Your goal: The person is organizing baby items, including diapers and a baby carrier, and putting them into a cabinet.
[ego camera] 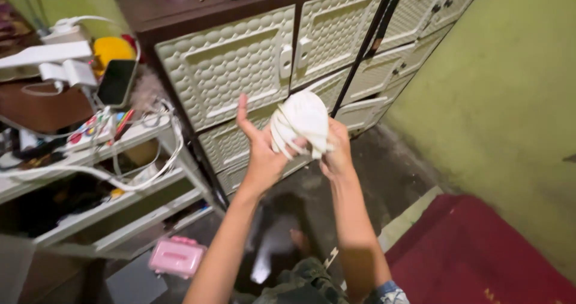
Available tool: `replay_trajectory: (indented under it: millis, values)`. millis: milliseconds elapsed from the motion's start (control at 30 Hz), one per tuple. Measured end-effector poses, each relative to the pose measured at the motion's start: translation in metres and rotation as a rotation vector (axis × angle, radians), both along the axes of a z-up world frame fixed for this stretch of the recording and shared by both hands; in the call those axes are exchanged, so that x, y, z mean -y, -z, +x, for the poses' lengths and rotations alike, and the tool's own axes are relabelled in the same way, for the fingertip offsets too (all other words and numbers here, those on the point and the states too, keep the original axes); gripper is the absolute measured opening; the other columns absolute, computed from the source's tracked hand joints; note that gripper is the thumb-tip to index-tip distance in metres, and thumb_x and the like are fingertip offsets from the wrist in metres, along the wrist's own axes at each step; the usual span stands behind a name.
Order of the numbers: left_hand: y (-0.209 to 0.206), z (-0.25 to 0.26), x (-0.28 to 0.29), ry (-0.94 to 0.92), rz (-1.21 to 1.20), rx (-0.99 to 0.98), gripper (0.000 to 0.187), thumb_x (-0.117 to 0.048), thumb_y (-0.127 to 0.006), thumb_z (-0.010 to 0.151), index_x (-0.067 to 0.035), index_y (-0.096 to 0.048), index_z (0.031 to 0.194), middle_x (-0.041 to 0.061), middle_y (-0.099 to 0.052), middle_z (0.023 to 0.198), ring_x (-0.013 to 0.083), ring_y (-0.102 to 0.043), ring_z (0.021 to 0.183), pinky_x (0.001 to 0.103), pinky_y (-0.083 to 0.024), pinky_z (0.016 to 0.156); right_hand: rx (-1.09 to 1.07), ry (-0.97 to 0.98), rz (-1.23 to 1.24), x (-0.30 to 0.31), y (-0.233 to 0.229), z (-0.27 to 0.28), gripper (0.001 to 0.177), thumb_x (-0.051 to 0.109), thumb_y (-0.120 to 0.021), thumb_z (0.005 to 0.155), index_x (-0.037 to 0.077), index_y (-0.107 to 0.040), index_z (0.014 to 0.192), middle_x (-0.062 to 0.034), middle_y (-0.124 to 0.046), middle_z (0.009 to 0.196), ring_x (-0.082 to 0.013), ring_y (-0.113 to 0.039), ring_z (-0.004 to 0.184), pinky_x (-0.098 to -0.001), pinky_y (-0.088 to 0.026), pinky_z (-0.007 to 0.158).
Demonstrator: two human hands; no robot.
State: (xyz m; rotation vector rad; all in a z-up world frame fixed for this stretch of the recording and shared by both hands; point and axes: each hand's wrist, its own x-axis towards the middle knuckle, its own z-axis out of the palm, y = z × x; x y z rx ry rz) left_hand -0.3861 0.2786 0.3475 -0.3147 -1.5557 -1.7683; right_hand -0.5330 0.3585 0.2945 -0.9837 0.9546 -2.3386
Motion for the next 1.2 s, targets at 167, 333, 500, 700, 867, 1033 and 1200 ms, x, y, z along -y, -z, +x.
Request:
replay_trajectory:
  millis: [167,333,500,700,867,1033,1200]
  values:
    - [-0.034,-0.108,0.013,-0.279,-0.050,-0.125,0.118,0.001,-0.079,0.092,-0.023,0.016,0.158,0.025,-0.056,0.145,0.0265,-0.063,0.127,0.040,-0.054,0.109,0.161,-0.322,-0.170,0.007,-0.075,-0.071,0.076,0.054,-0.065,0.096,0.002,-0.047,0.148,-0.0143,-0.060,0.141,-0.0249,-0.063,0.126,-0.0372,-0.059,0.102]
    - [-0.089,-0.204,0.041,-0.459,-0.224,-0.174,0.103,0.006,-0.071,0.094,-0.018,0.005,0.159,0.029,-0.050,0.150,0.0304,-0.061,0.133,0.039,-0.053,0.110,-0.294,-0.079,-0.107,0.031,-0.149,-0.168,0.095,0.027,-0.080,0.085,0.015,-0.022,0.159,-0.0146,-0.047,0.147,-0.0248,-0.061,0.123,-0.0402,-0.059,0.098]
    - [-0.150,-0.260,0.080,-0.630,-0.539,-0.102,0.082,-0.003,-0.072,0.100,-0.011,-0.016,0.160,0.028,-0.044,0.152,0.0343,-0.053,0.141,0.041,-0.045,0.119,-0.383,-0.045,-0.118,0.058,-0.208,-0.252,0.088,0.004,-0.084,0.083,0.001,-0.039,0.159,-0.0179,-0.055,0.142,-0.0201,-0.058,0.105,-0.0270,-0.045,0.071]
    - [-0.184,-0.297,0.138,-0.501,-0.680,-0.188,0.082,-0.003,-0.073,0.100,-0.010,-0.019,0.160,0.021,-0.040,0.159,0.0287,-0.047,0.149,0.039,-0.040,0.127,-0.484,-0.152,-0.060,0.076,-0.254,-0.294,0.085,-0.002,-0.084,0.081,0.011,-0.038,0.151,-0.0184,-0.059,0.131,-0.0226,-0.060,0.104,-0.0300,-0.044,0.072]
    - [-0.219,-0.334,0.124,-0.511,-0.638,-0.256,0.073,-0.003,-0.080,0.090,-0.006,-0.042,0.152,0.017,-0.063,0.137,0.0209,-0.064,0.124,0.035,-0.053,0.109,-0.608,-0.169,-0.279,0.080,-0.259,-0.327,0.083,0.000,-0.085,0.095,0.017,-0.037,0.160,-0.0136,-0.055,0.145,-0.0247,-0.059,0.137,-0.0370,-0.051,0.118]
    - [-0.235,-0.386,0.120,-0.572,-0.554,-0.261,0.063,-0.003,-0.088,0.084,-0.007,-0.059,0.140,0.012,-0.077,0.113,0.0171,-0.073,0.099,0.031,-0.061,0.089,-0.487,-0.068,-0.351,0.080,-0.266,-0.378,0.082,0.009,-0.084,0.099,0.014,-0.034,0.163,-0.0145,-0.055,0.148,-0.0263,-0.056,0.139,-0.0382,-0.050,0.118]
    - [-0.242,-0.430,0.158,-0.799,-0.780,-0.274,0.057,0.015,-0.054,0.088,-0.006,-0.065,0.140,0.021,-0.075,0.116,0.0288,-0.077,0.105,0.034,-0.060,0.093,-0.624,0.341,-0.359,0.112,-0.283,-0.446,0.072,0.010,-0.084,0.103,0.011,-0.039,0.158,-0.0122,-0.059,0.137,-0.0218,-0.059,0.128,-0.0348,-0.051,0.113]
